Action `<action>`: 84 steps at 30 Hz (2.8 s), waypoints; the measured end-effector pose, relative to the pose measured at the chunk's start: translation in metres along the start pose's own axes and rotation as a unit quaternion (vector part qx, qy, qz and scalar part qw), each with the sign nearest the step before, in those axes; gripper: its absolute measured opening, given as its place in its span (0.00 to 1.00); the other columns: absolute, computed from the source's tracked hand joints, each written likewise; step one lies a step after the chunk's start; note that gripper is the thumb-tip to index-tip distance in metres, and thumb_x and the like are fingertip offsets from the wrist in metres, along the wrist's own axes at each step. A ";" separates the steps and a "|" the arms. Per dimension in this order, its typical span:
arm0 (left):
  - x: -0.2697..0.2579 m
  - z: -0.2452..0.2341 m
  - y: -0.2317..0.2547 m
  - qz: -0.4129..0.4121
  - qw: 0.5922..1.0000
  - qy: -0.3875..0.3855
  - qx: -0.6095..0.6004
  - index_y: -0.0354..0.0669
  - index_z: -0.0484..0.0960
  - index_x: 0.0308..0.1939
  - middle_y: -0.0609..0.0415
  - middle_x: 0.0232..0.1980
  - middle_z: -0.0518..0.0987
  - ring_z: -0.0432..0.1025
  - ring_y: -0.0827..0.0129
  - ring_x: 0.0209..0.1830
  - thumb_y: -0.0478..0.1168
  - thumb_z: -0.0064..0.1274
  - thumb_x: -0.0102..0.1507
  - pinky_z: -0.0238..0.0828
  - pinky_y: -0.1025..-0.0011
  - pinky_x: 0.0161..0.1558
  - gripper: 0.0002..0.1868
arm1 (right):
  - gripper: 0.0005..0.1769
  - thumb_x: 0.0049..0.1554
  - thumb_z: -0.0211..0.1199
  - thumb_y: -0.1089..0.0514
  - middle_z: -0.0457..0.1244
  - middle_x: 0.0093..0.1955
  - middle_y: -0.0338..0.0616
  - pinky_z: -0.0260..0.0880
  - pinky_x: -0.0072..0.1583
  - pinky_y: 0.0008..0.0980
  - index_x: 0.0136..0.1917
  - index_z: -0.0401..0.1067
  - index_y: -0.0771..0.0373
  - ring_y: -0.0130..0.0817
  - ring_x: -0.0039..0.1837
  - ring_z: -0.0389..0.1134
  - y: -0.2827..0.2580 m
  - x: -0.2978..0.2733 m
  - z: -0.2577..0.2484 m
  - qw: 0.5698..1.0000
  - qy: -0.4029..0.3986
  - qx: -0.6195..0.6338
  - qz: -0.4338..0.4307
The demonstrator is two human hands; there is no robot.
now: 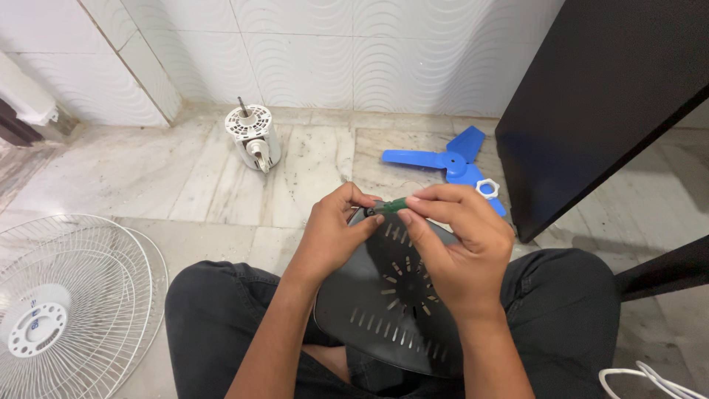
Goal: The person sits on the floor and uses a screwdriver to remove screws from the back cover of a disassembled electric fan. The fan motor, blades, and cage are visible nearby.
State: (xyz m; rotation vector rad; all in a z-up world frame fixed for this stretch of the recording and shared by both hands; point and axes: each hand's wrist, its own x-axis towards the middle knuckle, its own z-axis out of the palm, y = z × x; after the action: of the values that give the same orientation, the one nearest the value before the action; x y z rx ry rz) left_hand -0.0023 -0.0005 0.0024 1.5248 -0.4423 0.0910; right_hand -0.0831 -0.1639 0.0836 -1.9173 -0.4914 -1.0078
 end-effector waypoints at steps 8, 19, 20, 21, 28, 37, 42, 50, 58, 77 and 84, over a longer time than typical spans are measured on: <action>0.000 -0.002 0.004 0.003 1.000 0.001 0.004 0.36 0.73 0.38 0.48 0.47 0.85 0.78 0.70 0.54 0.28 0.60 0.59 0.73 0.69 0.61 0.10 | 0.09 0.55 0.70 0.72 0.72 0.54 0.48 0.75 0.60 0.28 0.51 0.79 0.69 0.33 0.56 0.76 0.000 0.002 -0.001 1.000 0.004 0.002 0.003; -0.001 0.000 0.006 0.001 1.000 0.004 0.012 0.35 0.73 0.38 0.48 0.47 0.84 0.78 0.70 0.55 0.28 0.59 0.59 0.74 0.71 0.60 0.09 | 0.10 0.55 0.69 0.72 0.71 0.53 0.48 0.77 0.57 0.26 0.51 0.78 0.70 0.31 0.54 0.75 0.000 0.002 0.000 0.999 0.015 0.016 0.026; -0.001 0.000 0.006 0.002 1.000 0.002 0.008 0.35 0.73 0.38 0.48 0.47 0.84 0.78 0.70 0.54 0.28 0.59 0.60 0.74 0.71 0.60 0.09 | 0.11 0.55 0.69 0.72 0.71 0.54 0.48 0.77 0.57 0.26 0.52 0.78 0.71 0.31 0.54 0.75 0.000 0.002 0.000 1.000 0.014 0.011 0.023; -0.001 0.000 0.007 0.004 1.000 0.001 0.004 0.35 0.73 0.38 0.48 0.47 0.84 0.78 0.70 0.54 0.28 0.59 0.60 0.74 0.71 0.60 0.09 | 0.12 0.55 0.68 0.73 0.71 0.54 0.48 0.77 0.58 0.27 0.53 0.78 0.71 0.31 0.54 0.75 0.000 0.002 0.000 1.000 0.014 0.007 0.019; -0.002 0.001 0.016 0.016 1.000 -0.009 -0.009 0.34 0.73 0.40 0.48 0.48 0.84 0.77 0.71 0.54 0.28 0.58 0.61 0.74 0.70 0.58 0.09 | 0.12 0.55 0.69 0.71 0.70 0.54 0.49 0.78 0.57 0.26 0.54 0.77 0.70 0.31 0.54 0.74 0.003 0.001 0.003 0.997 0.011 0.064 0.040; -0.005 0.001 0.037 0.003 0.968 0.023 0.250 0.38 0.73 0.45 0.45 0.42 0.84 0.80 0.50 0.45 0.40 0.61 0.61 0.74 0.61 0.44 0.15 | 0.10 0.60 0.64 0.74 0.67 0.57 0.49 0.75 0.59 0.28 0.56 0.73 0.73 0.29 0.56 0.71 0.041 -0.018 0.014 0.977 0.094 0.168 0.089; -0.010 0.002 0.036 0.050 0.970 0.033 0.234 0.38 0.74 0.44 0.45 0.42 0.85 0.80 0.49 0.44 0.40 0.60 0.62 0.74 0.61 0.44 0.13 | 0.08 0.62 0.60 0.72 0.68 0.54 0.50 0.77 0.58 0.35 0.56 0.70 0.70 0.32 0.53 0.70 0.074 -0.028 0.038 0.892 0.231 0.348 0.172; -0.014 -0.001 0.025 0.048 0.976 0.045 0.206 0.36 0.71 0.46 0.45 0.50 0.85 0.80 0.52 0.51 0.36 0.57 0.64 0.76 0.63 0.47 0.12 | 0.09 0.63 0.60 0.70 0.67 0.55 0.50 0.75 0.57 0.35 0.58 0.68 0.69 0.32 0.53 0.70 0.095 -0.037 0.042 0.874 0.215 0.393 0.187; -0.020 0.002 0.026 0.002 0.985 0.059 0.164 0.37 0.73 0.46 0.49 0.56 0.85 0.81 0.58 0.42 0.34 0.56 0.63 0.74 0.64 0.41 0.10 | 0.09 0.63 0.59 0.70 0.67 0.54 0.50 0.75 0.56 0.34 0.58 0.68 0.69 0.32 0.52 0.70 0.098 -0.034 0.039 0.869 0.217 0.402 0.190; 0.047 0.007 0.065 0.050 0.997 0.047 0.025 0.36 0.84 0.50 0.52 0.44 0.86 0.80 0.76 0.42 0.32 0.57 0.63 0.77 0.77 0.47 0.12 | 0.11 0.60 0.59 0.68 0.67 0.50 0.52 0.72 0.54 0.33 0.57 0.69 0.67 0.35 0.50 0.70 0.074 -0.046 0.059 0.709 0.041 0.636 0.302; 0.107 0.063 0.061 0.042 0.975 -0.107 0.192 0.36 0.86 0.44 0.54 0.35 0.86 0.82 0.75 0.35 0.35 0.62 0.59 0.79 0.76 0.39 0.11 | 0.09 0.60 0.60 0.67 0.67 0.49 0.50 0.72 0.52 0.36 0.55 0.69 0.66 0.37 0.47 0.70 0.063 -0.052 0.066 0.649 0.010 0.688 0.324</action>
State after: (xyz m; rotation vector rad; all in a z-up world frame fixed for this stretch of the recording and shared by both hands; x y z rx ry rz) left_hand 0.0621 -0.0809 0.0944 1.9065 -0.6912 0.0832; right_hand -0.0422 -0.1384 -0.0091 -0.5210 -0.3124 0.0182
